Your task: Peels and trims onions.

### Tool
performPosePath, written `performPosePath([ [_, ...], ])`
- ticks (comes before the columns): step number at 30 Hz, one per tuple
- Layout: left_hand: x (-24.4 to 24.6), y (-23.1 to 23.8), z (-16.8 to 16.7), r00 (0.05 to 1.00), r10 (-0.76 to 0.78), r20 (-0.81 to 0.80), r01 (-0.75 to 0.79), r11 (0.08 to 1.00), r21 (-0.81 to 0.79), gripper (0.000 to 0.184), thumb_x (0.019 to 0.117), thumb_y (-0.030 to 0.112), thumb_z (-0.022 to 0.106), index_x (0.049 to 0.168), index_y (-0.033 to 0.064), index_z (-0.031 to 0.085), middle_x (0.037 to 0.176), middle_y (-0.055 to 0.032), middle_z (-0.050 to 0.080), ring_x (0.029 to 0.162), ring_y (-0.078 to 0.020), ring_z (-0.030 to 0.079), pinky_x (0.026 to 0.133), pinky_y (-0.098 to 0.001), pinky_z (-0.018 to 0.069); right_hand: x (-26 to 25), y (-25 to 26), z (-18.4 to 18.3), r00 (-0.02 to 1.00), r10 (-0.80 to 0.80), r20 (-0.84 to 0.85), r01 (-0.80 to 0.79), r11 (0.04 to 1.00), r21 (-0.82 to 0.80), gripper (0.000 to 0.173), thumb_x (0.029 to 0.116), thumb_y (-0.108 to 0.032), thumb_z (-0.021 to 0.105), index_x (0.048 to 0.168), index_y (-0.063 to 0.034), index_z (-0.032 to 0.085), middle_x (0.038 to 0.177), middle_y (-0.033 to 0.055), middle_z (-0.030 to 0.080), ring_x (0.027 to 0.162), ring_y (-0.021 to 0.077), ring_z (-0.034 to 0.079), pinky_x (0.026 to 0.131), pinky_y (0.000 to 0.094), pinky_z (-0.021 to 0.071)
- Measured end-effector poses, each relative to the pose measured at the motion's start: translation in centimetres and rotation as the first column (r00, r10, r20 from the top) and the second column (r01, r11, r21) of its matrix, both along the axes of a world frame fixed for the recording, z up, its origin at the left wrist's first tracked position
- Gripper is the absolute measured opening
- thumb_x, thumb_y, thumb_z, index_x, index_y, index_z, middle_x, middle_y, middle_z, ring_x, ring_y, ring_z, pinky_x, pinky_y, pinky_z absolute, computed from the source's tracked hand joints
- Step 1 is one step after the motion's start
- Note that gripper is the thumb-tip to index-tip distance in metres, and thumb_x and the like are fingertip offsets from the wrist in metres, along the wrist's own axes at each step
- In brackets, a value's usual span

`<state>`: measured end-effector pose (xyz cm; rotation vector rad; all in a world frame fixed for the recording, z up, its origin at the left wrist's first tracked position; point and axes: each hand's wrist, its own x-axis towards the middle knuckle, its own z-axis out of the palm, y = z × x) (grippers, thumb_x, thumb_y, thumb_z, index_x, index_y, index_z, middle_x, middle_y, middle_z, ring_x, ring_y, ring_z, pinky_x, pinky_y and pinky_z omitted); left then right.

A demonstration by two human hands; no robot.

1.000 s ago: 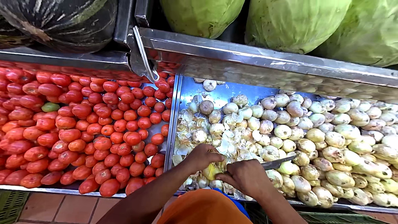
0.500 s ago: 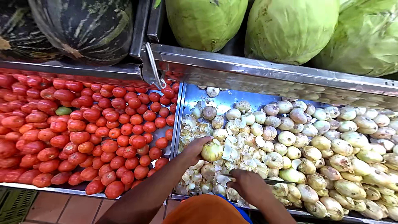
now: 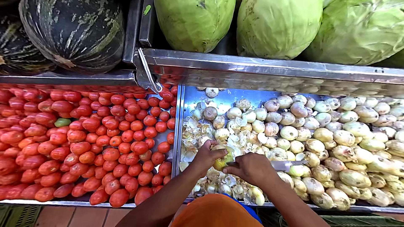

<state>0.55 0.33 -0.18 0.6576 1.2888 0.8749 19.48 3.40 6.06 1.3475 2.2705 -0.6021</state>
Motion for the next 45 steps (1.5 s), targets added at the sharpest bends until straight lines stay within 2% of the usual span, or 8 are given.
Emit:
performPosePath([
  [9,2.7,-0.1,-2.5,0.964,0.057,-0.26,-0.056,0.998,0.012,0.054,0.0791,0.025,0.087,0.117,0.0048,0.054,0.095,-0.015,0.068,0.08,-0.0251,0.068,0.068,-0.0445,0.0578,0.9,0.8,-3.5,0.94,0.33,-0.083,-0.311,0.932,0.184,0.085,0.0943,-0.084,0.024,0.077,-0.0093,0.062,0.066,0.0089,0.061,0.07,0.029,0.068,0.062,0.0513,0.0515],
  [16,2.3,4.2,-5.5,0.917,0.257,-0.304,-0.279,0.96,-0.031,0.048,0.0892,0.029,0.077,0.123,-0.0011,0.06,0.108,-0.0233,0.067,0.099,-0.0373,0.067,0.085,-0.0588,0.0559,1.6,-0.8,-5.7,0.927,0.342,-0.156,-0.326,0.938,0.12,0.084,0.0961,-0.081,0.029,0.081,-0.0063,0.066,0.071,0.0152,0.065,0.074,0.037,0.07,0.065,0.0609,0.0533],
  [21,-0.2,5.3,-1.0,0.983,0.181,-0.041,-0.185,0.973,-0.136,0.044,0.1011,0.039,0.059,0.133,0.0091,0.056,0.123,-0.0223,0.063,0.107,-0.0384,0.064,0.085,-0.0593,0.0538,1.3,-2.1,-7.2,0.991,0.091,-0.1,-0.101,0.99,-0.1,0.049,0.1043,-0.05,0.052,0.115,-0.0052,0.068,0.108,0.0206,0.071,0.104,0.0422,0.069,0.086,0.066,0.0522],
  [24,-0.4,4.3,0.8,0.994,0.11,0.028,-0.106,0.987,-0.118,0.042,0.1039,0.042,0.055,0.131,0.0101,0.057,0.121,-0.0199,0.065,0.103,-0.0348,0.067,0.083,-0.0536,0.0566,2.4,-1.2,-5.6,0.991,0.018,-0.136,-0.027,0.997,-0.069,0.053,0.1099,-0.049,0.036,0.136,-0.0105,0.062,0.119,0.0159,0.071,0.111,0.0363,0.069,0.092,0.0601,0.0541],
  [30,-0.6,3.7,0.6,0.979,-0.078,0.191,0.102,0.988,-0.12,0.058,0.1025,0.057,0.052,0.144,0.0162,0.052,0.123,-0.0178,0.067,0.102,-0.0329,0.07,0.083,-0.0488,0.0596,3.6,-0.6,-3.2,0.983,0.0,-0.182,0.048,0.964,0.26,0.077,0.0922,-0.081,0.043,0.081,-0.0084,0.065,0.069,0.0093,0.063,0.07,0.0295,0.068,0.061,0.0518,0.0532],
  [37,-0.7,2.6,1.5,0.976,-0.155,0.15,0.168,0.983,-0.078,0.037,0.1005,0.029,0.064,0.128,0.0064,0.056,0.109,-0.018,0.068,0.094,-0.0274,0.069,0.081,-0.0431,0.0581,3.0,-0.1,-0.9,0.98,-0.049,-0.195,0.092,0.971,0.219,0.08,0.0832,-0.089,0.046,0.083,-0.0114,0.065,0.069,0.0048,0.062,0.069,0.0248,0.066,0.063,0.049,0.052],
  [40,0.0,2.2,1.8,0.995,-0.104,0.008,0.104,0.988,-0.116,0.05,0.0872,0.019,0.078,0.126,0.0035,0.051,0.103,-0.0191,0.067,0.091,-0.0283,0.067,0.08,-0.0449,0.0565,2.0,-0.3,0.2,0.992,-0.117,-0.04,0.121,0.985,0.123,0.085,0.0801,-0.092,0.047,0.09,-0.0102,0.067,0.079,0.0082,0.067,0.081,0.0289,0.07,0.07,0.0528,0.0541],
  [45,0.6,1.5,1.1,0.993,-0.117,-0.03,0.112,0.987,-0.115,0.067,0.0832,0.013,0.081,0.141,0.0058,0.047,0.117,-0.0203,0.065,0.103,-0.0313,0.066,0.087,-0.0492,0.0562,1.9,-0.9,-0.5,0.993,-0.118,0.023,0.118,0.993,0.021,0.086,0.082,-0.092,0.043,0.088,-0.0092,0.068,0.081,0.0109,0.068,0.084,0.0321,0.07,0.072,0.0554,0.0544],
])
